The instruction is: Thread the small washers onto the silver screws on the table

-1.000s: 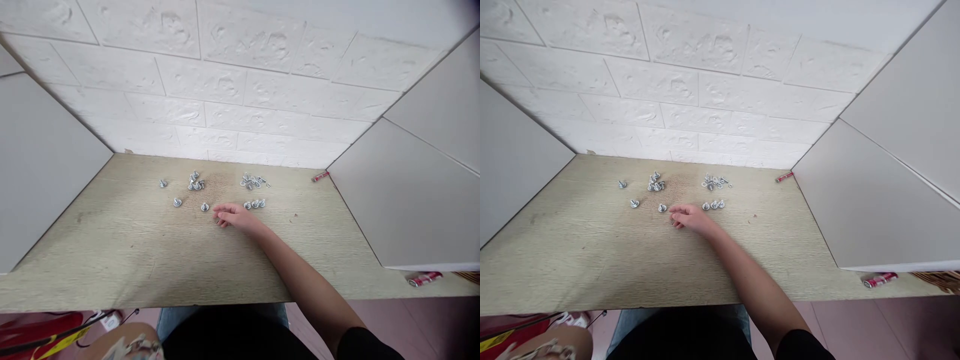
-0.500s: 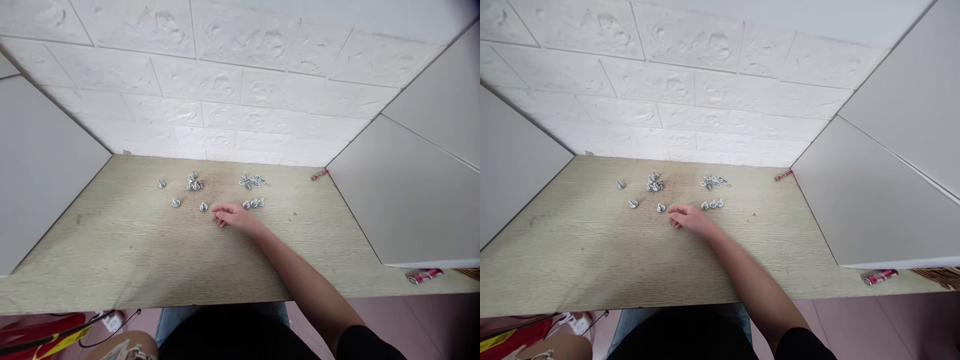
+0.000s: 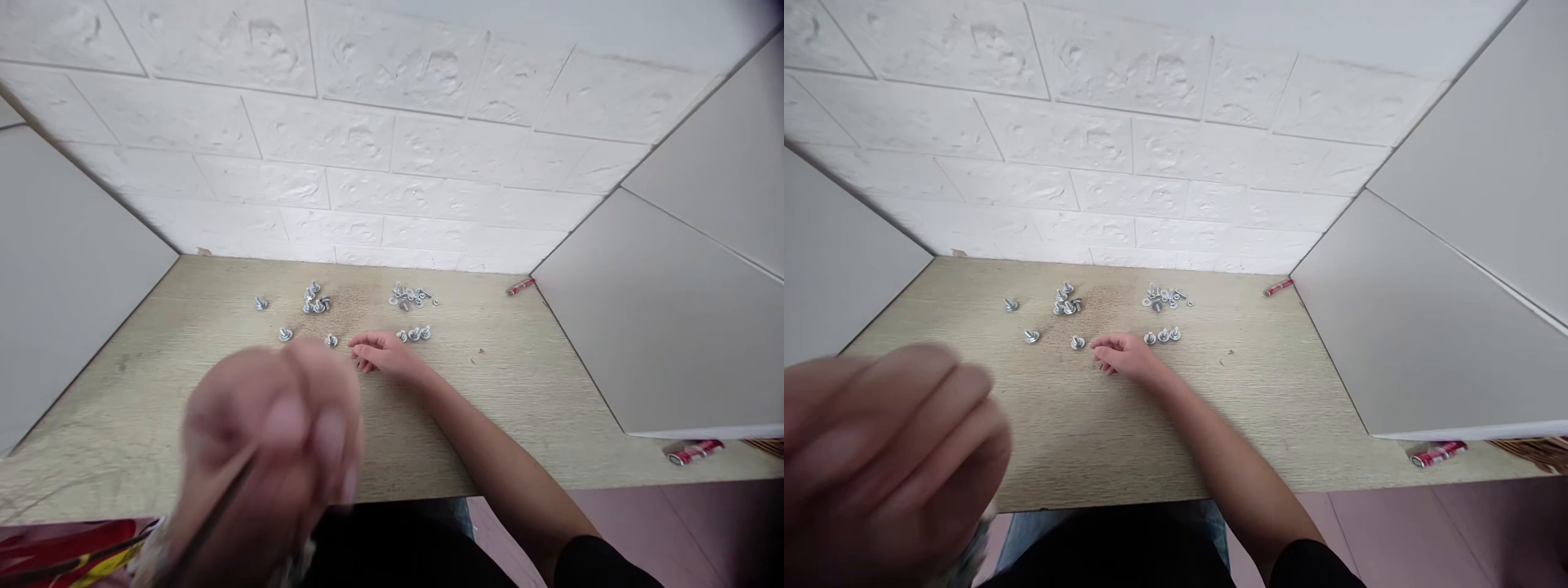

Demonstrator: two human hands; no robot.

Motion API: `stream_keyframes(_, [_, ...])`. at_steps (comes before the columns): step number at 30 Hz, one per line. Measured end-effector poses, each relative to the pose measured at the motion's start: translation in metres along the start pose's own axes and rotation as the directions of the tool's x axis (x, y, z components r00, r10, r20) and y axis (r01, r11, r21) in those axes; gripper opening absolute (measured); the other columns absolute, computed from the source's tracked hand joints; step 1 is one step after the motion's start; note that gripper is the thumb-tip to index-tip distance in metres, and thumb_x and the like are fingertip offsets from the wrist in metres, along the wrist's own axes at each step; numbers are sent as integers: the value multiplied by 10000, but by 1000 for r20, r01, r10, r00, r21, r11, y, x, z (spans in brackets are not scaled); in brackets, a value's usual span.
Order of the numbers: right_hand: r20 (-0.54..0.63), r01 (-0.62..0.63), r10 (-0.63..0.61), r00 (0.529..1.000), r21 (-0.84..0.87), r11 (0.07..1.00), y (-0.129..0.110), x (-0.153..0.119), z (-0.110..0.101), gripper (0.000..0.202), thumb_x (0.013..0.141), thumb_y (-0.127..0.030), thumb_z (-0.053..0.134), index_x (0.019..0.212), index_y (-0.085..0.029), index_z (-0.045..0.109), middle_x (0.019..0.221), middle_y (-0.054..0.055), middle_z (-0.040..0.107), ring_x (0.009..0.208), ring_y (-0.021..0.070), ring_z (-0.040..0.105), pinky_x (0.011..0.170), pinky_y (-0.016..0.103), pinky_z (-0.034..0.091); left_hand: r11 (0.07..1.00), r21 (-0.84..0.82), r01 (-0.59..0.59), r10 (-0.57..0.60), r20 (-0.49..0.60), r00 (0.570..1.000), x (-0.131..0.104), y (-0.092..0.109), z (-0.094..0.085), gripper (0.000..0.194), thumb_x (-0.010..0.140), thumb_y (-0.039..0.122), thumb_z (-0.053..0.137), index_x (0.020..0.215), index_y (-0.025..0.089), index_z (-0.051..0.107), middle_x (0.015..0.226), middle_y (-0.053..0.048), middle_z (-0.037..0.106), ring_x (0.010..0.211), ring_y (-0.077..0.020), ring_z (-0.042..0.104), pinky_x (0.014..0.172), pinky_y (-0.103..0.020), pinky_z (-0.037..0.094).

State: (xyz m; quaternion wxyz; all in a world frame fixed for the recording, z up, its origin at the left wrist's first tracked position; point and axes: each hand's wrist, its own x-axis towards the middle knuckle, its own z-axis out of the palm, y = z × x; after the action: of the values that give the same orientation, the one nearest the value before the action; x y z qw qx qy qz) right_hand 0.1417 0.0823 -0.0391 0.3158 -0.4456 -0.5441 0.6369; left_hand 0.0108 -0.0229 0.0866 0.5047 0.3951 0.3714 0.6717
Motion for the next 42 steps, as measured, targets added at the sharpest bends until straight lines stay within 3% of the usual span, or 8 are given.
stream_keyframes(3, [-58, 126, -124, 991, 45, 991, -7, -3, -2, 134, 770, -258, 531, 765, -144, 601, 624, -22, 565, 471, 56, 481, 447, 179, 420, 981, -190, -38, 65, 139, 988, 37, -22, 20, 66, 685, 270, 720, 704, 280, 657, 597, 34, 519, 497, -48, 473, 380, -121, 398])
stream_keyframes(8, [-220, 230, -217, 951, 35, 973, -18, -7, -15, 245, 744, -390, 504, 736, -156, 576, 540, -37, 506, 375, 53, 392, 340, 178, 287, 912, -373, 172, -183, 7, 983, 83, -75, 18, 192, 682, 201, 716, 776, 137, 562, 692, 30, 507, 573, -18, 479, 515, -102, 422])
stream_keyframes(14, [-550, 81, -447, 705, -564, 822, -28, -3, -59, 208, 753, -344, 519, 632, -176, 535, 567, -24, 505, 536, 102, 440, 521, 228, 331, 884, -378, 275, -310, -35, 950, 96, -110, 8, 224, 691, 240, 622, 864, 160, 504, 630, 56, 427, 457, -28, 377, 409, -154, 303])
stream_keyframes(19, [-445, -259, -294, 846, -825, 503, -33, 14, -80, 187, 735, -309, 543, 603, -179, 557, 663, 42, 595, 627, 165, 516, 547, 267, 312, 940, -203, 275, -272, 45, 961, 93, -119, 7, 196, 688, 250, 573, 850, 166, 502, 583, 63, 374, 415, -33, 291, 371, -160, 203])
stream_keyframes(25, [-447, -394, -204, 871, -884, 254, -31, 30, -73, 159, 756, -255, 521, 720, -142, 627, 791, 143, 638, 768, 250, 589, 597, 306, 344, 946, 28, 322, -323, 128, 938, 85, -125, 4, 191, 711, 304, 547, 831, 156, 525, 562, 57, 363, 399, -30, 258, 369, -155, 153])
stream_keyframes(32, [-456, -371, -274, 847, -876, 309, -37, 19, -69, 158, 768, -191, 491, 708, -163, 635, 797, 76, 643, 788, 200, 575, 676, 294, 354, 954, 61, 293, -298, 99, 950, 86, -130, 2, 192, 733, 292, 519, 860, 151, 547, 610, 40, 402, 429, -33, 303, 378, -140, 214])
stream_keyframes(37, [-365, -48, -432, 825, -806, 590, -45, -2, -53, 164, 797, -294, 535, 716, -191, 635, 761, 9, 627, 748, 149, 547, 702, 271, 355, 939, 296, 177, -216, 105, 971, 89, -137, 1, 305, 745, 273, 525, 1027, 164, 567, 886, -38, 546, 669, -95, 519, 527, -177, 416])
stream_keyframes(42, [-219, 163, -534, 817, -799, 578, -46, -8, -32, 137, 798, -275, 579, 709, -195, 645, 716, -15, 615, 713, 125, 534, 806, 303, 320, 815, 578, -24, -151, 252, 956, 89, -141, -1, 306, 821, 276, 484, 1100, 188, 573, 912, -42, 616, 651, -107, 569, 627, -219, 446])
